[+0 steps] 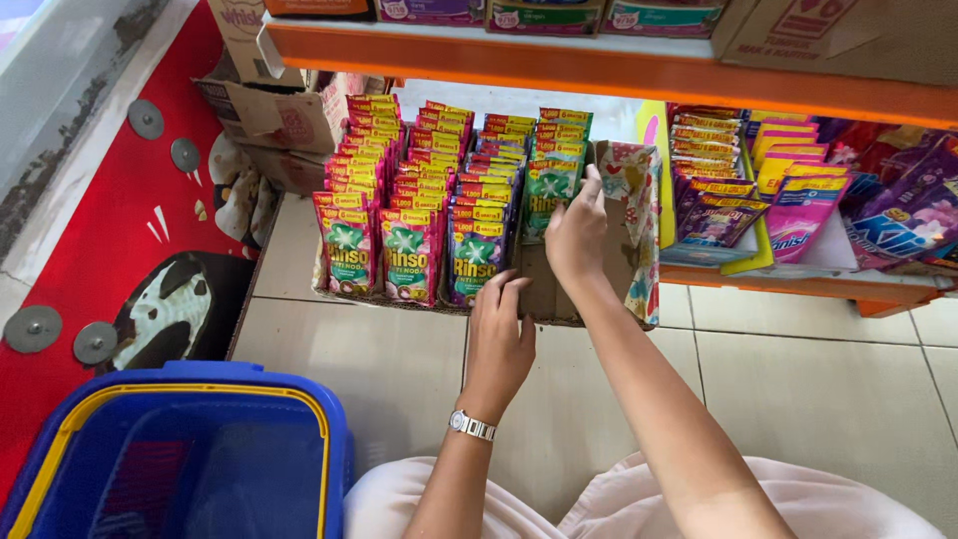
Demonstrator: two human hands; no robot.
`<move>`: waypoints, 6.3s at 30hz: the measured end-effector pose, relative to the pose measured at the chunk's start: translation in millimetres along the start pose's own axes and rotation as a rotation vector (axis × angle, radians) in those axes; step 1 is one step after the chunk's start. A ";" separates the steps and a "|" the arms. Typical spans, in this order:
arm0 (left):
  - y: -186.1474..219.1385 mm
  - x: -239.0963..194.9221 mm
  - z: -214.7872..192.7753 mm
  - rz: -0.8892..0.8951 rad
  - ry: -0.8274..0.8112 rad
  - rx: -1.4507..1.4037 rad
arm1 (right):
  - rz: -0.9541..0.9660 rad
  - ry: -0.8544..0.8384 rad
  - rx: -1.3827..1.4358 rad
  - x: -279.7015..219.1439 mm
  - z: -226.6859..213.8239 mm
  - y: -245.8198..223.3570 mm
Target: The person sits on the floor and repeatedly picks up Rinso detergent packets from a cardboard display box, then places them into a blue plastic basket. The person arranges the packets neatly inside the basket throughout the clip.
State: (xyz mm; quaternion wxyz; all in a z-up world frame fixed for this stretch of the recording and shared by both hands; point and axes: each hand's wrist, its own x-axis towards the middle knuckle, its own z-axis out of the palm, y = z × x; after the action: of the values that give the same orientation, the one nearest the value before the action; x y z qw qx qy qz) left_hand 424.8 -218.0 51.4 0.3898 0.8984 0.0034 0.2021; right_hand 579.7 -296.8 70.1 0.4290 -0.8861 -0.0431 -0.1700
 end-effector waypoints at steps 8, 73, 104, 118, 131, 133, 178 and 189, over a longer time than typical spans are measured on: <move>-9.7 -0.5 8.1 0.034 0.049 0.010 | -0.210 0.066 -0.312 -45.1 2.1 -5.0; -176.7 -457.8 -271.0 -1.089 -0.142 0.539 | -1.104 -1.743 -0.188 -498.6 158.0 -186.6; -52.1 -365.7 -328.2 -0.939 0.370 0.035 | -0.386 -1.660 0.340 -426.5 117.7 -208.9; -19.3 -73.9 -166.1 -0.174 0.473 -0.392 | -0.179 -0.802 0.775 -127.7 -43.3 -123.8; 13.8 107.8 1.1 -0.126 0.238 -0.419 | -0.158 -0.130 0.216 12.0 -92.3 -1.9; 0.5 123.7 21.5 -0.117 0.213 -0.363 | -0.155 -0.129 0.209 19.5 -84.7 16.6; 21.4 -14.1 -148.4 0.196 0.143 0.192 | -0.333 -0.147 0.157 -84.6 -53.8 -78.0; -65.3 -310.0 -329.0 -0.742 0.216 0.414 | -0.978 -0.960 0.478 -329.4 49.9 -201.1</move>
State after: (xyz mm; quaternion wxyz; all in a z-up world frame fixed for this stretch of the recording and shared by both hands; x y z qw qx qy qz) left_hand 29.7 6.7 96.0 0.2453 0.8693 0.4071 0.1361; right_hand 239.1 -108.9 79.9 0.4198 -0.6243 -0.6540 0.0794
